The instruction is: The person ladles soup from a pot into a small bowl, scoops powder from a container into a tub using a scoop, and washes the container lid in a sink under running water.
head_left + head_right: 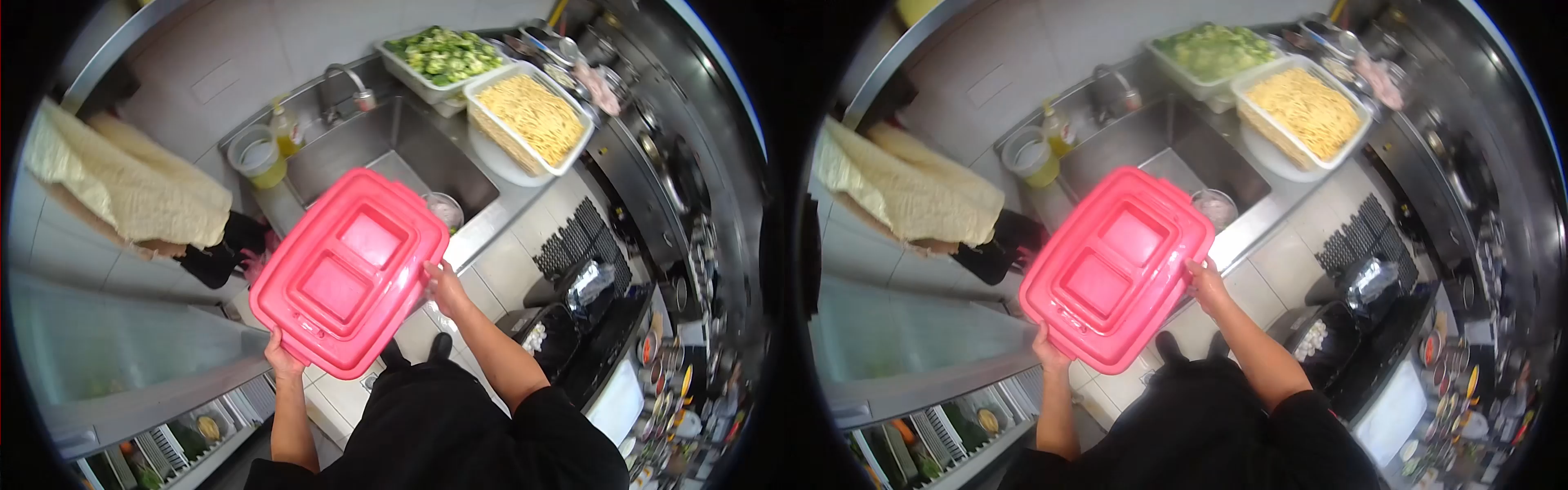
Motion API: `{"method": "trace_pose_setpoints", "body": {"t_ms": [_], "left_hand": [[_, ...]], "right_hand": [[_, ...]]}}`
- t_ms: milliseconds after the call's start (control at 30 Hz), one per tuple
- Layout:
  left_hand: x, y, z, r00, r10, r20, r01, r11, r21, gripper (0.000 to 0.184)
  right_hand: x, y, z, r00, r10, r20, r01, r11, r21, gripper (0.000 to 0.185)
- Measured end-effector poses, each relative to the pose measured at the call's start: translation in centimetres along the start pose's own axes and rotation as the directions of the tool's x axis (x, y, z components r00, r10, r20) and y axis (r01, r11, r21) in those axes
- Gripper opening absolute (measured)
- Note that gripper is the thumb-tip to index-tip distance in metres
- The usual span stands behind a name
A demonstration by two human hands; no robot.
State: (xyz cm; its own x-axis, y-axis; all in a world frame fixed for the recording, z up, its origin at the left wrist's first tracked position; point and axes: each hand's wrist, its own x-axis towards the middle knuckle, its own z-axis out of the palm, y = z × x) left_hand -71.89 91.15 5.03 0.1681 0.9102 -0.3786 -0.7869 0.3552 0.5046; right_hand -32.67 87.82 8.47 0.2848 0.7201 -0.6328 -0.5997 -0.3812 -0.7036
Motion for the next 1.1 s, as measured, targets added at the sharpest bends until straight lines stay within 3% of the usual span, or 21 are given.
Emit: {"method": "trace_pose_setpoints", "body": {"t_ms": [33,100,200,233,333,400,433,600,700,733,767,833,867,933,967,1000,1033,1067,1100], "left_hand": [[0.1,0.3,1.9,0.999,-0.021,0.04,0.022,1.0,-0.004,0.052],[0.0,0.9,6.1,0.99,-0.089,0.106,0.089,0.996,0.002,0.054],[-0.1,0.1,9.1,0.982,-0.13,0.14,0.119,0.989,0.085,0.06],[-0.2,-0.5,8.4,0.979,-0.161,0.127,0.148,0.984,0.102,0.059],[-0.9,-3.1,4.6,0.964,-0.253,0.083,0.23,0.949,0.214,0.06],[-1.0,-4.5,0.8,0.953,-0.296,0.068,0.267,0.922,0.279,0.064],[-0.6,-5.7,-0.2,0.948,-0.311,0.066,0.278,0.912,0.3,0.066],[-3.0,-9.0,11.4,0.868,-0.476,0.142,0.389,0.83,0.4,0.073],[-3.3,-14.0,16.0,0.795,-0.527,0.301,0.389,0.823,0.413,0.071],[-4.6,-16.2,18.5,0.744,-0.571,0.348,0.421,0.804,0.419,0.07],[-5.5,-18.5,20.2,0.598,-0.602,0.529,0.438,0.798,0.414,0.064],[-10.5,-23.4,25.3,0.609,-0.492,0.623,0.236,0.862,0.449,0.061],[-15.8,-25.4,29.0,0.583,-0.44,0.683,0.128,0.88,0.458,0.055],[-22.2,-30.0,32.6,0.424,-0.435,0.795,-0.11,0.846,0.522,0.047],[-26.2,-31.9,33.8,0.36,-0.41,0.838,-0.323,0.788,0.524,0.03],[-28.9,-34.0,33.7,0.273,-0.441,0.855,-0.575,0.638,0.512,0.016],[-33.9,-34.1,35.6,-0.073,-0.432,0.899,-0.852,0.496,0.169,0.014],[-35.3,-37.2,35.0,-0.339,-0.38,0.861,-0.85,0.516,-0.107,0.017],[-36.5,-40.0,34.0,-0.519,-0.35,0.78,-0.798,0.524,-0.296,0.017]], "right_hand": [[-1.1,-0.6,-0.1,0.994,-0.097,-0.054,0.097,0.995,-0.006,0.073],[-3.5,-2.1,-1.2,0.951,-0.31,-0.001,0.31,0.948,0.067,0.062],[-5.1,-3.0,-3.5,0.903,-0.428,0.015,0.424,0.899,0.112,0.051],[-5.2,-2.0,-4.5,0.896,-0.444,-0.014,0.443,0.89,0.107,0.043],[-4.6,4.6,-8.1,0.924,-0.35,-0.155,0.364,0.929,0.072,0.05],[-6.5,6.6,-10.9,0.97,-0.223,-0.101,0.23,0.97,0.074,0.058],[-7.3,6.6,-11.9,0.95,-0.289,-0.12,0.3,0.949,0.092,0.06],[-15.9,4.2,-17.4,0.849,-0.469,-0.242,0.521,0.818,0.245,0.058],[-23.4,3.3,-22.9,0.715,-0.59,-0.375,0.678,0.716,0.166,0.071],[-25.5,4.1,-25.9,0.706,-0.574,-0.415,0.642,0.766,0.035,0.072],[-27.7,5.4,-28.1,0.64,-0.579,-0.506,0.616,0.779,-0.112,0.068],[-35.0,7.8,-31.1,0.507,-0.62,-0.599,0.503,0.777,-0.378,0.065],[-37.3,10.3,-33.4,0.522,-0.556,-0.647,0.512,0.811,-0.284,0.063],[-42.5,14.9,-36.5,0.54,-0.448,-0.713,0.554,0.827,-0.1,0.06],[-45.5,17.1,-37.4,0.546,-0.406,-0.732,0.585,0.811,-0.013,0.058],[-48.2,19.3,-38.3,0.508,-0.384,-0.771,0.58,0.814,-0.023,0.057],[-50.4,21.4,-39.2,0.474,-0.362,-0.803,0.573,0.819,-0.031,0.056],[-52.1,23.7,-40.2,0.455,-0.313,-0.834,0.566,0.825,-0.001,0.055],[-53.6,25.9,-41.1,0.437,-0.261,-0.861,0.556,0.83,0.031,0.055]]}}
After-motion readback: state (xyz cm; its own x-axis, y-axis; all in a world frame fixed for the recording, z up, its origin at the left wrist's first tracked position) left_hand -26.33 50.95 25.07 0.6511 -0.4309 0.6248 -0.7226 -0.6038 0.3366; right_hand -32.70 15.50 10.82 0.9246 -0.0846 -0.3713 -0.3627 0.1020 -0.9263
